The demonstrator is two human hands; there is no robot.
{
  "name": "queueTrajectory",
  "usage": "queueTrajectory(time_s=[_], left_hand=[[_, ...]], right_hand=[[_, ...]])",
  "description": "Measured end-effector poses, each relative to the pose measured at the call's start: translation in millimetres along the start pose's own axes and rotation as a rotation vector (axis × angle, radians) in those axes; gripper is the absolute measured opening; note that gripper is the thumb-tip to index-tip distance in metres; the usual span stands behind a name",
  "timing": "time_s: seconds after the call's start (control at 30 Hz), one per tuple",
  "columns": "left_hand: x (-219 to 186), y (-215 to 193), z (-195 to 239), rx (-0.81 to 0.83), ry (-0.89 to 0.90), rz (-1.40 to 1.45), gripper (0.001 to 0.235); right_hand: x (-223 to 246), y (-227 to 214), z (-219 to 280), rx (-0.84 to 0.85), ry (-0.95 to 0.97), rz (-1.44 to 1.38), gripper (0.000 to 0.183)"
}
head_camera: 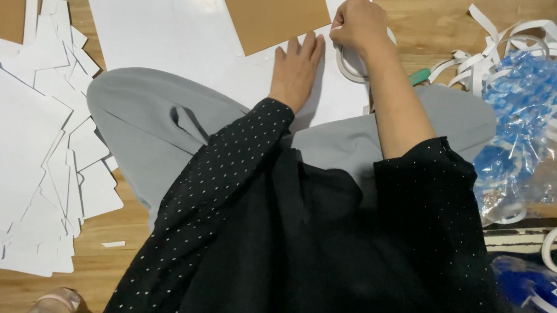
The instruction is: Applying double-sided tape to cardboard sheets
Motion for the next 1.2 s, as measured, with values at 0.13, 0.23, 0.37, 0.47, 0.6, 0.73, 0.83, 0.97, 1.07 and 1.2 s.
queueTrajectory(time_s=[0.13,0.23,0.37,0.47,0.6,0.73,0.83,0.97,1.07,1.2], left_hand=[[-14,27,-15,0.019,0.025,-0.105,0.057],[-13,21,-14,0.007,0.046,-0.107,0.056],[-12,22,-17,-0.047,0.051,-0.104,0.051],[-12,29,-19,0.012,0.059,-0.018,0.045],[-9,14,-21,-0.048,0.03,-0.118,0.064],[-8,6,-16,-0.06,0.075,-0.096,0.065],[-1,-3,1,-0.039,0.102,0.095,0.065],[29,-3,13,-0.136,0.017,0.804,0.057],[79,2,2,-0.224,-0.381,0.823,0.05],[169,61,-26,-0.319,-0.821,0.975,0.066]], right_hand=[[2,-1,-1,0.032,-0.026,0.007,0.005],[15,-2,0,0.077,-0.076,0.14,0.014],[24,18,-7,0.021,-0.354,0.6,0.011],[53,1,21,-0.429,-0.643,0.977,0.016],[28,-45,9,-0.505,-0.422,0.888,0.01],[7,-97,33,-0.526,-0.066,0.194,0.026],[-23,-70,31,-0.388,0.121,-0.031,0.053],[1,-68,30,-0.264,-0.01,-0.013,0.045],[41,-61,37,0.03,-0.13,0.095,0.069],[51,-33,33,0.153,-0.127,0.249,0.073]])
Point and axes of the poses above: each hand's wrist, its own z-axis away from the middle knuckle, its own y-axis out of the palm, x = y × z, the point moved 5 cm from there along -z, towards the middle knuckle, and after that the axes turned 2 degrees about -x, right-handed, at the moved point
